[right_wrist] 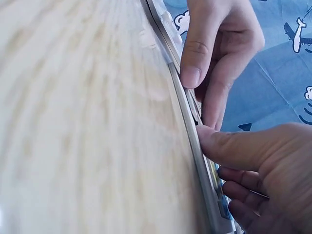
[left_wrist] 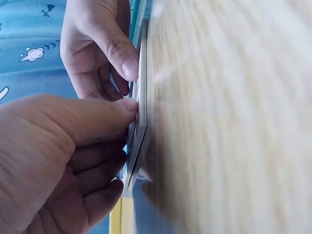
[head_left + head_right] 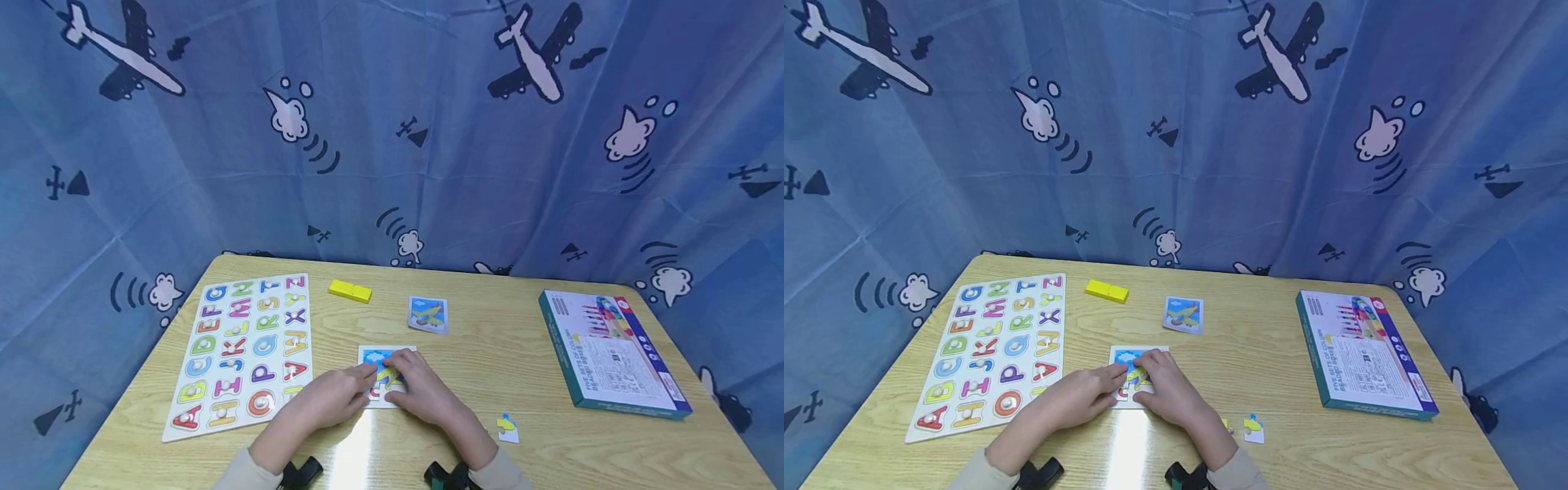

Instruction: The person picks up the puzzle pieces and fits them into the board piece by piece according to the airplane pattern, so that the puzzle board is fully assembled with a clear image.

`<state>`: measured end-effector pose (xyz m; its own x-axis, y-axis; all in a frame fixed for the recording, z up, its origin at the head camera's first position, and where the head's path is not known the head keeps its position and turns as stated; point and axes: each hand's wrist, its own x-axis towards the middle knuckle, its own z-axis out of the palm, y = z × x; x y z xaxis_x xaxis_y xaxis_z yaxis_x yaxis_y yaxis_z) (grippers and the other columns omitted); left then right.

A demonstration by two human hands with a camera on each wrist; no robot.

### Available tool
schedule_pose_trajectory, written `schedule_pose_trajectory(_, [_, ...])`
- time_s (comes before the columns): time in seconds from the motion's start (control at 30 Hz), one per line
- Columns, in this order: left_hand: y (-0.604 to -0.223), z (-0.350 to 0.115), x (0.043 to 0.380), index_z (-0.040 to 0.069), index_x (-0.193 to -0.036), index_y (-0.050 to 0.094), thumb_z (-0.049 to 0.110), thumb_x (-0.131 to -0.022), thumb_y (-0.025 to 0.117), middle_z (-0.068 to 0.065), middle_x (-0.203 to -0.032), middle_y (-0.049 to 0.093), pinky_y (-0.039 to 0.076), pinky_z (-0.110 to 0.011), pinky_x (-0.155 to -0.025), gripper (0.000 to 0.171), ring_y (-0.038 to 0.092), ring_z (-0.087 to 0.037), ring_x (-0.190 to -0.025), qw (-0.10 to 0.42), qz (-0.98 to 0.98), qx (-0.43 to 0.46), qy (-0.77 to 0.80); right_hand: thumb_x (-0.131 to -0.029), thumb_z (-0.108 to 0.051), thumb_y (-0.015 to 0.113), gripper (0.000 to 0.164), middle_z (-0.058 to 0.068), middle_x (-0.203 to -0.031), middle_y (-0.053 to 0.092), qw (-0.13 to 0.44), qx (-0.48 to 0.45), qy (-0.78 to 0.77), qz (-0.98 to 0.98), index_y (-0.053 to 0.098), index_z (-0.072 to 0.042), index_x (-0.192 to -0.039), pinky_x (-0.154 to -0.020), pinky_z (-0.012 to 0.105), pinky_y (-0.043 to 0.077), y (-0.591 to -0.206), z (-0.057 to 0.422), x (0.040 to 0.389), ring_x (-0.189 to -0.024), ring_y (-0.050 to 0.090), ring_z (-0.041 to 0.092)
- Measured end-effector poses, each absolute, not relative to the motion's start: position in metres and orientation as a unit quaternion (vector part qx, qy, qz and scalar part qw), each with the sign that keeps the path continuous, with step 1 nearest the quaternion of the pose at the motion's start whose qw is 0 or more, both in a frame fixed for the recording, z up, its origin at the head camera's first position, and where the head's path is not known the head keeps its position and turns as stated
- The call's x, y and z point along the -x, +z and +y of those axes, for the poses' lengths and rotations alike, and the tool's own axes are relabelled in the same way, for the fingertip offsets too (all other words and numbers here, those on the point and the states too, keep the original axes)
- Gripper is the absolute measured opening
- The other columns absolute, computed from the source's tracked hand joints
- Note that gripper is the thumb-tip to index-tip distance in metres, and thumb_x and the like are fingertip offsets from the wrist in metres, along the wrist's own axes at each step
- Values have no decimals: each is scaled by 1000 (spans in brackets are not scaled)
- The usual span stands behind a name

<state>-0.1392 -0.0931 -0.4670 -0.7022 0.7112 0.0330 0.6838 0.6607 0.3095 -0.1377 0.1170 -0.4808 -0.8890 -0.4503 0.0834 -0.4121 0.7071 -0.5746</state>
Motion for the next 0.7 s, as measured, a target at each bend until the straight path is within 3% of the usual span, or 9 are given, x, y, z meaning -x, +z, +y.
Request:
schedule_pose_trajectory(0.3, [-470,-97,141,8,-129,59,23,-93,60,-7,-143,48,46,-36,-103,39,50,-23,-128,79,901,-377,201,-81,-21,75,49,5,-123,55,38,234,-308,921,58,-5,-125,-97,39,46,-481,118,138,-114,47,19])
schedule_pose_trajectory(0.7, [-469,-89,137,7,-120,66,21,-91,63,-8,-134,57,54,-33,-89,33,62,-24,-113,4,911,-393,123,-81,-19,75,47,4,-120,56,31,240,-308,920,59,-5,-124,-96,39,46,-482,118,138,-112,48,20])
